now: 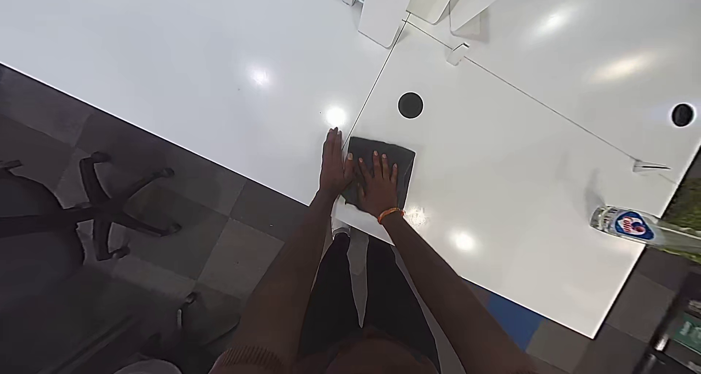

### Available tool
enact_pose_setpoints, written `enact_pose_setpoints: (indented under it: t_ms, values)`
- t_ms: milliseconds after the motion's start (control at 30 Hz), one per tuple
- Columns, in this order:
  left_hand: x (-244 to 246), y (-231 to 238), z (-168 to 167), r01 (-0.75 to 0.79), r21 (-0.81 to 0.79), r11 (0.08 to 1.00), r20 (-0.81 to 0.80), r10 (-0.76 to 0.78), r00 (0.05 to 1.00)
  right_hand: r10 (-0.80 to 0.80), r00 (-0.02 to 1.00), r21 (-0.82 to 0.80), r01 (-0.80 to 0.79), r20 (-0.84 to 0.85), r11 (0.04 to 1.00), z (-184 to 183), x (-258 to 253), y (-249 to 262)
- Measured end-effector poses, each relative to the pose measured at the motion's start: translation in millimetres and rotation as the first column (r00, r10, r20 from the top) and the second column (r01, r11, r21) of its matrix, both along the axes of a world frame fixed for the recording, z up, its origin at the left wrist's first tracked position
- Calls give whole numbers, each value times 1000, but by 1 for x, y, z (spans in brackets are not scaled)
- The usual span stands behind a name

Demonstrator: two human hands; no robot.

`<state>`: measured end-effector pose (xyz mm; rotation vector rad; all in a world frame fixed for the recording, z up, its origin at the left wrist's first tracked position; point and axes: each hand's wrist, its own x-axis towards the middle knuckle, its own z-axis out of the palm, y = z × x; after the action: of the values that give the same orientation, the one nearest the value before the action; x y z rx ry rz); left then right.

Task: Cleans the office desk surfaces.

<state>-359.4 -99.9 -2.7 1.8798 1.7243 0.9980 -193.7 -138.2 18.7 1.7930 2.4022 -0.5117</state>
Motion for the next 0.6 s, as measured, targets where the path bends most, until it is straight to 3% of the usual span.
enact_pose_setpoints:
  t_ms: [67,100,167,233,300,400,467,600]
  values:
    - [14,4,24,-81,6,997,78,80,994,9,999,-39,-10,-35,999,3,8,-15]
    - [25,0,40,-73,10,997,98,72,993,-7,991,-34,3,-136,999,4,14,-19]
    - [47,-12,68,40,-8,999,146,-39,988,-80,899,16,97,-431,995,4,26,-22]
    - [67,-28,77,172,-56,983,216,-156,964,-171,815,63,246,-554,967,3,37,-21]
    - [76,-41,56,238,-92,967,194,-217,957,-233,834,116,331,-499,937,-8,46,-24]
    - [64,-54,12,293,-201,935,-146,-324,935,-194,904,247,302,-381,921,-24,45,-24]
    - [60,-57,1,331,-196,923,-291,-377,879,-202,912,251,303,-358,919,-25,43,-26]
    - [48,-59,-1,356,-184,916,-368,-400,840,-175,934,263,262,-313,929,-25,44,-25]
